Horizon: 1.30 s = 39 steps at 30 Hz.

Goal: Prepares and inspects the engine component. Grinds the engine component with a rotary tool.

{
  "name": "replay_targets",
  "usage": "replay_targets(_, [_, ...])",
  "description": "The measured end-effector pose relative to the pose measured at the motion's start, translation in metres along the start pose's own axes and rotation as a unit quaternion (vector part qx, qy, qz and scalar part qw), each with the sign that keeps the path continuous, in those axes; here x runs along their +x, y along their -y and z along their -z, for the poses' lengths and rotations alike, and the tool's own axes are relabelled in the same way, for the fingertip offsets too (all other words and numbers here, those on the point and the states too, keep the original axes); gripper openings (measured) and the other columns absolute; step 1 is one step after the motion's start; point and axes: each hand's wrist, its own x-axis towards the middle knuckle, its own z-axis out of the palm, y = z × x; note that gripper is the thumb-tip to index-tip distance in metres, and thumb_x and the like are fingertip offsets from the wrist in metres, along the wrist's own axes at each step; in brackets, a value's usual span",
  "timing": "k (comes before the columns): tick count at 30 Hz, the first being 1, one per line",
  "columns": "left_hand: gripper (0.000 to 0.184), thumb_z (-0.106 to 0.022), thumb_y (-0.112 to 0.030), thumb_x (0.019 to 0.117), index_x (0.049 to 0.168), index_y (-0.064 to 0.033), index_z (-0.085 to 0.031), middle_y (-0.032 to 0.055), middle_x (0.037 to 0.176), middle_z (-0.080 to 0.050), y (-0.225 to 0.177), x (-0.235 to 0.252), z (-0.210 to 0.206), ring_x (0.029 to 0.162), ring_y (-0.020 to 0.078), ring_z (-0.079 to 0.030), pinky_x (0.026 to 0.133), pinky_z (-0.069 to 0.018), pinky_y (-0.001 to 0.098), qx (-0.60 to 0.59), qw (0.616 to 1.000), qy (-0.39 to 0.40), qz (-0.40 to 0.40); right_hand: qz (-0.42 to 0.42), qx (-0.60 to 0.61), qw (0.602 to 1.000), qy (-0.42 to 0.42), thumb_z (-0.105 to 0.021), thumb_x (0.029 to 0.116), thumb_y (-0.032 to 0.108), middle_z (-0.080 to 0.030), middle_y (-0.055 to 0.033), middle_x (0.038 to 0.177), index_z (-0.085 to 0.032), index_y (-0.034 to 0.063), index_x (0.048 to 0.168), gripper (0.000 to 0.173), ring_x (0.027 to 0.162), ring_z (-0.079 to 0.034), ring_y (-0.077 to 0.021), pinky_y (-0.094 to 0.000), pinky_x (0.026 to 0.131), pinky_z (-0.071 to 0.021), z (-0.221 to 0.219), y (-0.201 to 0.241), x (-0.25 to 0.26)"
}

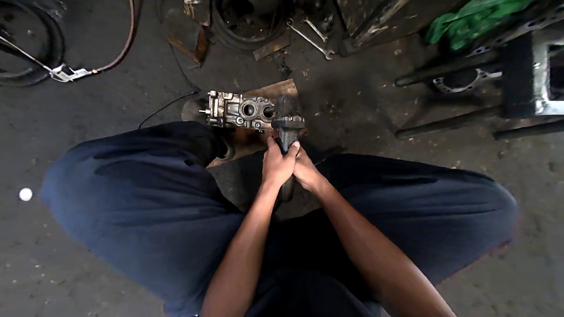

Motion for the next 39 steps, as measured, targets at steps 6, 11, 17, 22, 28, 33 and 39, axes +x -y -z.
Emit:
replay_targets(6, [0.074,-0.065,-0.045,0.1000,0.156,-0.0076,-0.034,0.0198,0.129,-0.065,0.003,0.000,-0.004,0.122,0.0302,-0.064,0.104,-0.0518,0.0537,-0.022,1.000,-0.002,-0.005,0.003,-0.035,0.999,0.006,-0.066,0.0949,0.011,-0.068,-0.0079,0.121,-0.051,0.0119,0.142,0.049,0.110,-0.067,-0.0137,-0.0355,0.095,-0.0572,0.004,0.006,-0.001])
replay_targets(11, [0.071,-0.065,-0.043,0.1005,0.154,-0.0067,-0.035,0.0190,0.123,-0.067,-0.007,-0.016,-0.007,0.117,0.0285,-0.066,0.102,-0.0533,0.0510,-0.037,0.999,0.006,-0.006,0.006,-0.030,1.000,-0.005,-0.066,0.0951,0.009,-0.069,-0.0087,0.116,-0.050,0.0096,0.141,0.049,0.105,-0.069,-0.0132,-0.0334,0.093,-0.0584,0.008,0.017,-0.015])
replay_targets(17, [0.070,-0.066,-0.042,0.1001,0.153,-0.0066,-0.036,0.0166,0.124,-0.067,-0.012,-0.029,-0.011,0.118,0.0248,-0.066,0.103,-0.0534,0.0474,-0.064,0.998,0.021,-0.010,0.021,-0.065,0.998,-0.013,-0.070,0.0896,0.010,-0.071,-0.0056,0.114,-0.054,0.0094,0.138,0.051,0.104,-0.069,-0.0101,-0.0305,0.092,-0.0585,0.016,0.025,-0.029])
replay_targets(22, [0.071,-0.066,-0.039,0.1006,0.156,-0.0082,-0.034,0.0153,0.133,-0.064,-0.010,-0.028,-0.007,0.123,0.0214,-0.063,0.107,-0.0515,0.0438,-0.126,0.991,0.036,-0.006,0.013,-0.110,0.993,-0.031,-0.072,0.0868,0.010,-0.070,-0.0056,0.114,-0.053,0.0128,0.140,0.057,0.103,-0.069,-0.0110,-0.0328,0.090,-0.0597,0.010,0.036,-0.032])
replay_targets(28, [0.070,-0.066,-0.040,0.1001,0.154,-0.0073,-0.036,0.0154,0.127,-0.067,-0.009,-0.027,-0.008,0.119,0.0221,-0.065,0.105,-0.0532,0.0453,-0.107,0.994,0.023,-0.017,0.023,-0.083,0.996,-0.019,-0.073,0.0846,0.011,-0.070,-0.0060,0.115,-0.051,0.0118,0.141,0.061,0.103,-0.069,-0.0115,-0.0329,0.091,-0.0596,0.012,0.031,-0.030])
replay_targets(33, [0.069,-0.066,-0.040,0.1001,0.153,-0.0067,-0.037,0.0158,0.125,-0.067,-0.011,-0.028,-0.008,0.118,0.0226,-0.066,0.104,-0.0535,0.0451,-0.102,0.994,0.024,-0.011,0.033,-0.084,0.996,-0.023,-0.072,0.0866,0.010,-0.071,-0.0063,0.114,-0.052,0.0104,0.139,0.056,0.103,-0.070,-0.0115,-0.0320,0.091,-0.0597,0.011,0.033,-0.031])
replay_targets(39, [0.070,-0.066,-0.039,0.1000,0.154,-0.0071,-0.035,0.0146,0.125,-0.067,-0.014,-0.034,-0.006,0.118,0.0209,-0.066,0.104,-0.0533,0.0435,-0.107,0.994,0.024,-0.019,0.032,-0.108,0.993,-0.016,-0.073,0.0866,0.012,-0.070,-0.0048,0.116,-0.052,0.0108,0.140,0.057,0.105,-0.069,-0.0099,-0.0312,0.093,-0.0589,0.012,0.038,-0.035])
